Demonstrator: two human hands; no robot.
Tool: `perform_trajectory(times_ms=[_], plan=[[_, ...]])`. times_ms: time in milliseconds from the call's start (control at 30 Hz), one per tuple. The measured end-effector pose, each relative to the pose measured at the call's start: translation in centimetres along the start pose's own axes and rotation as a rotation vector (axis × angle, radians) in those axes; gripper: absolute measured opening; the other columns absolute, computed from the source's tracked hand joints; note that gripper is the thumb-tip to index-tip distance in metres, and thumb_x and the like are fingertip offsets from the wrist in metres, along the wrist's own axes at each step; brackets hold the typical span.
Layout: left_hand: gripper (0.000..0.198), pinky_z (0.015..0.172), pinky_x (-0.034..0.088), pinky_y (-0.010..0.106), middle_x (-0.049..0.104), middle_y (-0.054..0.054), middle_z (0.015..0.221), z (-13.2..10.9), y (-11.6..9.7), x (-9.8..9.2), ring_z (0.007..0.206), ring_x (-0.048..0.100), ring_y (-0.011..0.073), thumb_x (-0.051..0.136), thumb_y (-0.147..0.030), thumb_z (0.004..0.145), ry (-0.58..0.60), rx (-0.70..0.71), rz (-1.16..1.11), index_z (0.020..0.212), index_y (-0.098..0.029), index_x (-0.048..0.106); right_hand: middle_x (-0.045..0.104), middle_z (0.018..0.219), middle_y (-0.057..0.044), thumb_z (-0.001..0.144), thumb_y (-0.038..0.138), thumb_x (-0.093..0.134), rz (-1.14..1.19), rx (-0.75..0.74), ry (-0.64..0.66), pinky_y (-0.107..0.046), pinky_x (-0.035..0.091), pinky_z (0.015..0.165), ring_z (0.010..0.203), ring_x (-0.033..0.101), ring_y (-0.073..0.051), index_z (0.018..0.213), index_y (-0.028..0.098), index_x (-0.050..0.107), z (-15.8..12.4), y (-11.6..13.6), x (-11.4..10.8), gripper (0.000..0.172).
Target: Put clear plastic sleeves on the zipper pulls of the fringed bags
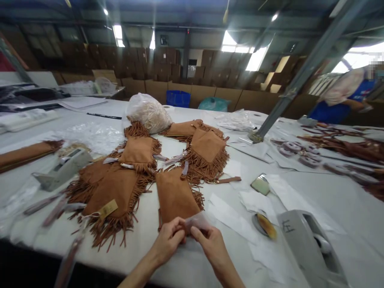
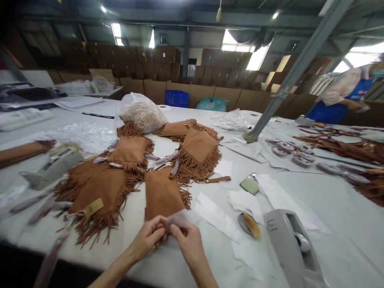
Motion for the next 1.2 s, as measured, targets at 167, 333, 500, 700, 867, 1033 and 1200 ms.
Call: perform_trajectory(times_ms=[167,333,500,700,867,1033,1200], plan=[[0.03,0.051,0.033,0.019,0.061,-0.003,0.067,0.1,-0.7,0.7,0.051,0.046,0.0088,0.053,-0.03,0.083,0.037,0.085,-0.059,0.106,-0.021,0.038,0.067,0.066,-0.003,0.075,0.036,0.063,-0.038,-0.045,0.061,-0.025,0.044,0.062,0.065,0.058,-0.017,0.07,0.014,0.071,-0.4,1.7,0.6,0.024],[0.044,0.055,0.036,0.021,0.062,-0.002,0.073,-0.1,-1.9,0.0,0.058,0.049,0.0104,0.052,-0.027,0.084,0.081,0.094,-0.016,0.122,-0.02,0.032,0.068,0.063,-0.004,0.074,0.042,0.064,-0.045,0.015,-0.016,-0.025,0.045,0.058,0.062,0.06,-0.017,0.067,0.013,0.07,-0.8,1.8,0.7,0.03],[0.029,0.078,0.039,0.027,0.062,0.002,0.093,-1.8,-1.3,-2.3,0.088,0.053,0.0192,0.065,-0.028,0.075,0.152,0.066,0.415,0.103,-0.021,0.06,0.068,0.063,-0.005,0.071,0.05,0.065,-0.07,0.015,-0.167,-0.026,0.046,0.055,0.06,0.06,-0.018,0.071,0.011,0.071,-0.8,2.5,-1.1,0.04],[0.012,0.061,0.041,0.022,0.054,-0.001,0.079,-2.5,1.3,-1.8,0.07,0.052,0.0136,0.051,-0.02,0.079,0.137,0.045,0.267,0.087,-0.017,0.06,0.071,0.066,-0.006,0.073,0.048,0.064,-0.247,-0.138,-0.199,-0.027,0.048,0.061,0.063,0.063,-0.021,0.071,0.015,0.073,-1.9,4.9,-0.1,0.034],[0.008,0.055,0.041,0.019,0.049,-0.002,0.078,-2.0,0.8,-0.7,0.061,0.051,0.0098,0.05,-0.017,0.078,0.134,0.081,0.061,0.08,-0.015,0.057,0.069,0.06,-0.006,0.076,0.044,0.062,-0.429,-0.288,-0.205,-0.027,0.047,0.058,0.057,0.061,-0.02,0.064,0.017,0.07,-3.1,3.4,2.9,0.031],[0.02,0.065,0.042,0.021,0.059,-0.001,0.08,-2.2,1.5,-1.4,0.074,0.056,0.013,0.063,-0.018,0.071,0.094,0.063,-0.102,0.09,-0.017,0.056,0.07,0.064,-0.007,0.079,0.043,0.058,-0.397,-0.241,-0.188,-0.026,0.046,0.057,0.058,0.062,-0.019,0.069,0.016,0.069,-2.6,2.0,3.3,0.031],[0.02,0.059,0.045,0.023,0.061,0.002,0.077,-2.2,3.0,-2.6,0.06,0.056,0.012,0.056,-0.034,0.08,0.025,0.067,-0.065,0.083,-0.014,0.06,0.07,0.067,-0.007,0.081,0.044,0.057,-0.343,-0.221,-0.127,-0.026,0.047,0.059,0.062,0.063,-0.02,0.074,0.015,0.069,-2.1,3.8,3.0,0.033]])
Point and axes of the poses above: each hand's wrist, its own z-axis towards the middle knuckle, its own x-axis out of the palm, y = z × x, the point moved 8 cm from there along z, towards the middle knuckle
